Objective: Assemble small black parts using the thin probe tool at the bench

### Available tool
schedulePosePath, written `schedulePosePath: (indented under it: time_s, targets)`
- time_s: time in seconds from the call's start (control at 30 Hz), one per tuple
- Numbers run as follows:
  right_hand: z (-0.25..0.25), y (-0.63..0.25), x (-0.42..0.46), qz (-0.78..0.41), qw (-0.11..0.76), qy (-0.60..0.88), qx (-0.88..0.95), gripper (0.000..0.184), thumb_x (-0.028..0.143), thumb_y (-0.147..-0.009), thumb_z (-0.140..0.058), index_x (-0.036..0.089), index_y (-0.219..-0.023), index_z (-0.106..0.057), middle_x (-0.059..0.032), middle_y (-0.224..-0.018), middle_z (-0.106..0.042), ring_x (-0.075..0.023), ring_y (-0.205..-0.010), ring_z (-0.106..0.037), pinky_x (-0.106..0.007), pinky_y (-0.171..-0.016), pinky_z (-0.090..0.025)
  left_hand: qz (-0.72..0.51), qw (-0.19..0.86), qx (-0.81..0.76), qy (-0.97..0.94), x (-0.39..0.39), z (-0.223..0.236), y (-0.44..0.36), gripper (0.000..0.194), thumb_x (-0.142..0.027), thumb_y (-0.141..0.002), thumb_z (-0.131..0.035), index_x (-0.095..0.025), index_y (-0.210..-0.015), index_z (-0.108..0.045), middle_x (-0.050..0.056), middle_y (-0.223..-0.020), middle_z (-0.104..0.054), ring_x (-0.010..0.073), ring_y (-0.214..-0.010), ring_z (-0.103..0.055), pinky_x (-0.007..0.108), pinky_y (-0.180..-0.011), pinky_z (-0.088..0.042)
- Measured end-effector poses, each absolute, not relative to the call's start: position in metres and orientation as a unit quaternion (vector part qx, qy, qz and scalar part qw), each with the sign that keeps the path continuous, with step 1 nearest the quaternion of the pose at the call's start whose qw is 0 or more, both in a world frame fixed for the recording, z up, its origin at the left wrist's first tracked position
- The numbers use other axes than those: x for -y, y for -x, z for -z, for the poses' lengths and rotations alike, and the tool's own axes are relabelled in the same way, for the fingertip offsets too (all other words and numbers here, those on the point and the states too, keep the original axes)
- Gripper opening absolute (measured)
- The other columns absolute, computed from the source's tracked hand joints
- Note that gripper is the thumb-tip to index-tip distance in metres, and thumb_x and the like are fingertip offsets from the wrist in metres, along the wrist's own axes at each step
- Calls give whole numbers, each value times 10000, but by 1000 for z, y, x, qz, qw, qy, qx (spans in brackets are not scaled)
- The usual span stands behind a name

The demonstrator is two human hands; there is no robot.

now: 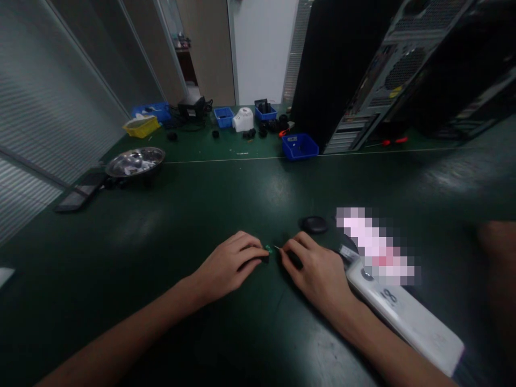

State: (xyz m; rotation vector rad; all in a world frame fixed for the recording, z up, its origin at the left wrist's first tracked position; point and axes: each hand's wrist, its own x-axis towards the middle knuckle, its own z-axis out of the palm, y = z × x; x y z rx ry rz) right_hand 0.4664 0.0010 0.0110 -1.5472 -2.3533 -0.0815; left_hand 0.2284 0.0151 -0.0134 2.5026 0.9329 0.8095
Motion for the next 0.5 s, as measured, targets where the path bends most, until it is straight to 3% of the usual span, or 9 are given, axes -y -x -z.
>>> schedulePosePath:
  time_s: [0.1,0.27,0.43,0.5]
  targets:
    - [-12,-467,-1,44,157,560,813,170,317,-1026,-526,243,-927,-643,-7,-977,-638,-160,-714,-630,-280,-581,-359,-271,159,-309,-898,-19,12,-236,291,-207,-1022,-506,-249,-1272,-648,43,-1373,-617,203,-1310,-518,417,-1140,-433]
    - [-14,-468,-1,26,163,571,804,183,327,-1023,-521,242,-924,-649,-16,-984,-641,-167,-729,-637,-279,-578,-362,-246,148,-302,-909,-27,13,-227,323,-191,-1025,-475,-224,-1308,-627,59,-1282,-679,199,-1225,-593,426,-1104,-480]
    - [-13,-468,-1,-4,166,564,809,203,340,-1031,-500,230,-947,-648,-24,-997,-632,-165,-739,-637,-281,-602,-404,-309,178,-511,-782,-31,22,-129,395,-318,-1000,-546,-258,-1389,-577,54,-1322,-655,195,-1093,-656,368,-940,-562]
    - [-12,-468,0,-11,173,559,811,201,337,-1030,-501,230,-945,-648,-24,-996,-636,-164,-747,-638,-281,-615,-417,-299,141,-630,-703,-26,31,-63,415,-411,-980,-576,-255,-1364,-595,26,-1347,-640,201,-1108,-653,364,-975,-531]
